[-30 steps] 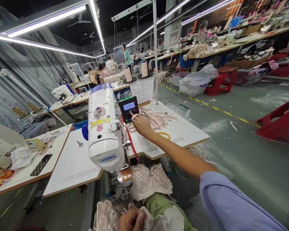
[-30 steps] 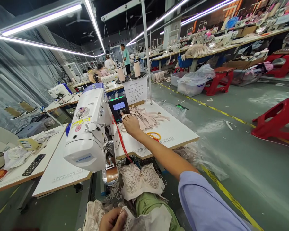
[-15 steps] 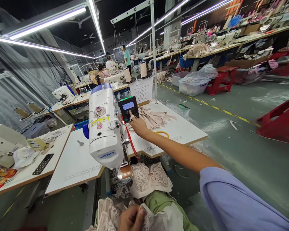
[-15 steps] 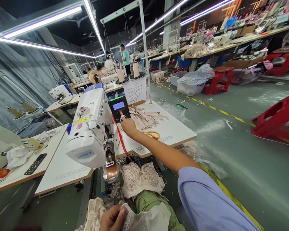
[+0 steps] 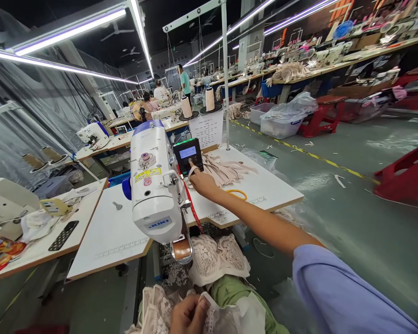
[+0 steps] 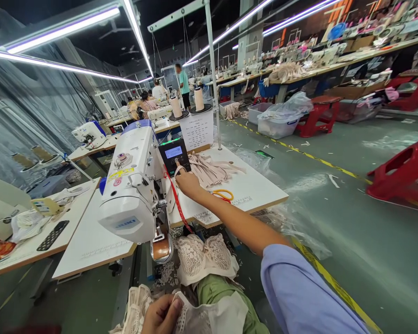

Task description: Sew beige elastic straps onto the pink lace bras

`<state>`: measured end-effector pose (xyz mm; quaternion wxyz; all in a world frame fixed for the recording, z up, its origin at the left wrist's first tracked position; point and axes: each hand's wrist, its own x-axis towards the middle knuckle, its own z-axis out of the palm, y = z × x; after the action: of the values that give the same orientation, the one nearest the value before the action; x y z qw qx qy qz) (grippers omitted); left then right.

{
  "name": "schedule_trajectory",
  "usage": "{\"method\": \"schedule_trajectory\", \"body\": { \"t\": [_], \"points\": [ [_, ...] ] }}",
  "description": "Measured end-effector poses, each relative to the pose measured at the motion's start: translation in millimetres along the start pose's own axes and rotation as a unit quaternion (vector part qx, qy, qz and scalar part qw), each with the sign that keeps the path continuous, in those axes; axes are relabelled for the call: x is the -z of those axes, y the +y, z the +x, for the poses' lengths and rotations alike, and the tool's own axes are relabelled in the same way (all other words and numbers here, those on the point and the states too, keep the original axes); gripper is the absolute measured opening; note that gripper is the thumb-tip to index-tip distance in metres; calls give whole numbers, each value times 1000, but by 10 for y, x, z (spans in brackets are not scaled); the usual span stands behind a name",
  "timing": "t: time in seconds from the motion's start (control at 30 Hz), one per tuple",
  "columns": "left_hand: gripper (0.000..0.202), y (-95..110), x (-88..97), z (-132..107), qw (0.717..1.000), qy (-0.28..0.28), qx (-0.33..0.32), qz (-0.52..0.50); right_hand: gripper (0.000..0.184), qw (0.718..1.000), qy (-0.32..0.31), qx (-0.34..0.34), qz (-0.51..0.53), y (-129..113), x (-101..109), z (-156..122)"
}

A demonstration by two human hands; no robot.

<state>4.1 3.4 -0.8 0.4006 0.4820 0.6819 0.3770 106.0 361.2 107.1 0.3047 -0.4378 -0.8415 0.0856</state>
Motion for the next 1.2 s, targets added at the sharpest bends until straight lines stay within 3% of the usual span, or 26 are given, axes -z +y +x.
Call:
{"method": "schedule_trajectory", "body": {
  "t": [0.1, 0.2, 0.27, 0.33, 0.37, 0.4, 0.5, 0.6, 0.77, 0.9, 0.97, 1.07, 1.13, 1.2],
  "points": [
    [58, 163, 91, -17, 1000, 9, 21, -8, 42, 995, -2, -26, 93, 116, 80, -220],
    [49, 376, 189, -21, 999, 0, 44, -8, 53, 961, -50, -69, 264, 153, 102, -829],
    [44, 452, 251, 17, 998, -22, 50, -14, 43, 846, -112, -152, 498, 89, 146, -1358],
    [41, 471, 292, 64, 998, -30, 59, -14, 36, 745, -207, -216, 596, -33, 234, -1848],
    [39, 471, 301, 81, 997, -36, 62, -11, 35, 718, -252, -224, 609, -106, 281, -2048],
    [38, 470, 304, 93, 997, -41, 64, -7, 35, 707, -290, -220, 606, -181, 318, -2206],
    [36, 474, 292, 108, 997, -59, 56, 2, 34, 721, -375, -176, 556, -379, 348, -2427],
    [39, 482, 273, 121, 996, -75, 46, 17, 33, 737, -406, -135, 523, -510, 281, -2395],
    [45, 484, 251, 142, 995, -83, 44, 44, 34, 797, -381, -30, 468, -634, 141, -2334],
    [40, 488, 303, 141, 992, -105, 41, 60, 32, 849, -321, 24, 420, -686, 106, -2386],
    [35, 482, 334, 140, 992, -118, 20, 35, 28, 849, -299, 25, 435, -700, 124, -2400],
    [26, 426, 300, 128, 991, -113, -60, -35, 25, 831, -287, -19, 477, -709, 168, -2370],
    [24, 357, 210, 102, 989, -75, -102, -75, 25, 819, -278, -61, 498, -710, 192, -2309],
    [22, 290, 107, 70, 990, -3, -112, -88, 28, 805, -281, -92, 515, -703, 208, -2220]
  ]
}}
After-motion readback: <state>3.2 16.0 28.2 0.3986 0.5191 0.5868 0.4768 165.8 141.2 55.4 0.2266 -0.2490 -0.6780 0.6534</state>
